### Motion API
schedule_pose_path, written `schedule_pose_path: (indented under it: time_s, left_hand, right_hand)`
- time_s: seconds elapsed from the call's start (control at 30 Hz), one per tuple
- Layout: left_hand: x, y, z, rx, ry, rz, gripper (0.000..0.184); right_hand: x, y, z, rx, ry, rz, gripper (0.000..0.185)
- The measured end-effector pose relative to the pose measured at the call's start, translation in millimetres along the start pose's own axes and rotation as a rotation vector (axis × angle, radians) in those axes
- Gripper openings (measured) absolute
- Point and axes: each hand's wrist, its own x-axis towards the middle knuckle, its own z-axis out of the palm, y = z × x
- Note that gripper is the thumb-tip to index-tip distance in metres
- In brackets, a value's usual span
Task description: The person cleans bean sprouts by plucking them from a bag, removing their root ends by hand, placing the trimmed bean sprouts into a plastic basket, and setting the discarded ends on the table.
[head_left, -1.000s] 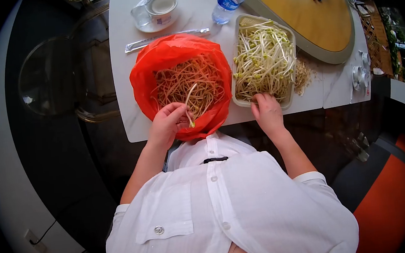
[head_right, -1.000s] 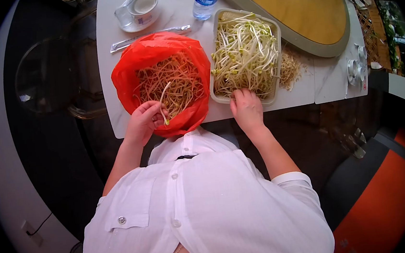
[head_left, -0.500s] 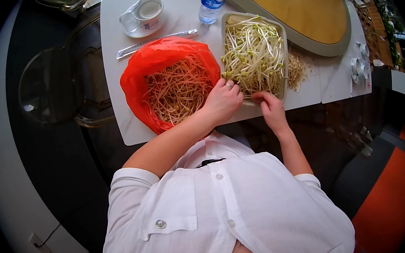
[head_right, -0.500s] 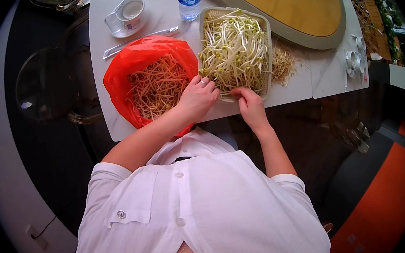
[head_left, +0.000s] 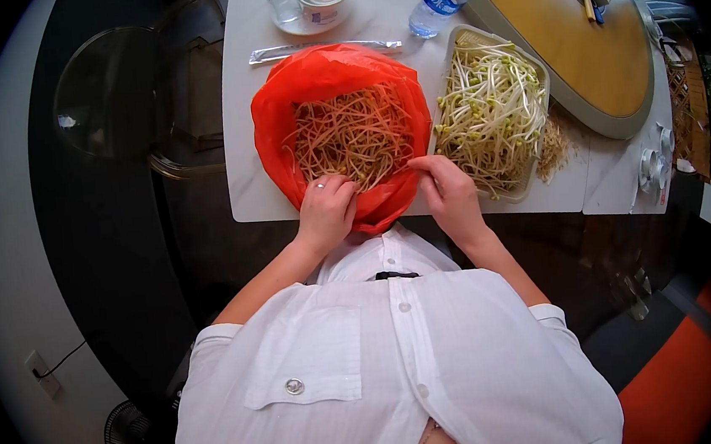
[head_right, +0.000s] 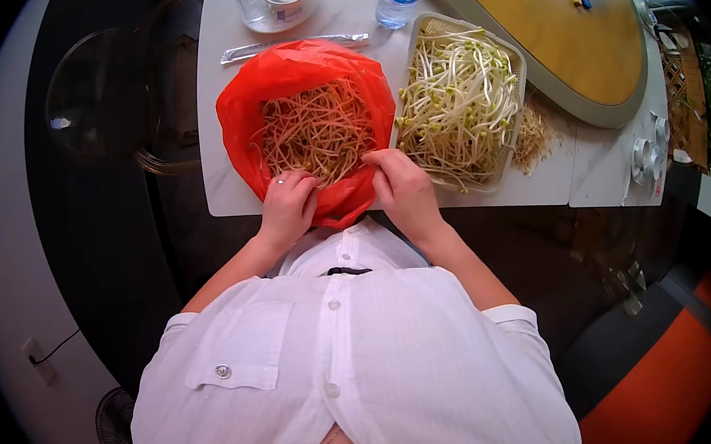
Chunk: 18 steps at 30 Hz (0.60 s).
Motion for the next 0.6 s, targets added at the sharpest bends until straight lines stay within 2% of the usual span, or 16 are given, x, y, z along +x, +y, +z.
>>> schedule_pose_path:
  time_s: [0.03,0.07,0.1,0.13,0.17,0.2,0.23,0.27,0.3,0.37,0.43,0.5,0.53,0.57,0.6]
  left_hand:
    - [-2,-4,0,-0.005,0.025,-0.032,0.014]
    - [-2,-7,0,0.02,0.05,-0.04,0.015]
    - [-2,-10,0,0.021,0.058,-0.044,0.015]
    - [-1,-13,-1,0.01,0.06,-0.128,0.017]
    - [0,-17,-1,-0.004,0.063,-0.21,0.018]
    - [1,-22,3,-0.005,0.07,-0.212,0.018]
    - [3,-28,5,-0.104,0.166,-0.285,0.018]
    - [3,-34,7,-0.203,0.259,-0.358,0.02]
    - [1,-39,8,-0.205,0.256,-0.363,0.02]
    - [8,-42,3,-0.634,0.283,-0.7,0.026]
    - [6,-57,11,-0.707,0.304,-0.725,0.031]
    - [0,-79,23,-1.054,0.413,-0.787,0.032]
    - [-2,-85,18,-1.057,0.316,-0.777,0.032]
    - [2,-80,11,-1.057,0.315,-0.778,0.032]
    - [6,-74,5,-1.133,0.319,-0.819,0.033]
  right_hand:
    - [11,1,22,-0.086,0.031,-0.097,0.023]
    - [22,2,41,-0.149,0.025,-0.047,0.035]
    - [33,14,63,-0.316,0.039,0.02,0.052]
    - [47,17,76,-0.374,0.011,0.203,0.062]
    - [58,23,86,-0.378,0.01,0.195,0.062]
    - [67,28,95,-0.338,-0.006,0.282,0.063]
    - [73,21,100,-0.295,-0.022,0.37,0.064]
    - [72,12,104,-0.342,-0.043,0.285,0.066]
    - [67,1,110,-0.342,-0.048,0.288,0.066]
    - [63,-17,120,-0.224,-0.084,0.11,0.068]
    - [55,-31,130,-0.147,-0.103,0.051,0.062]
    - [45,-38,135,-0.163,-0.102,0.005,0.058]
    - [44,-44,129,-0.103,-0.139,-0.032,0.056]
    - [46,-49,121,-0.043,-0.177,-0.069,0.054]
    - [51,-52,111,-0.091,-0.088,-0.101,0.049]
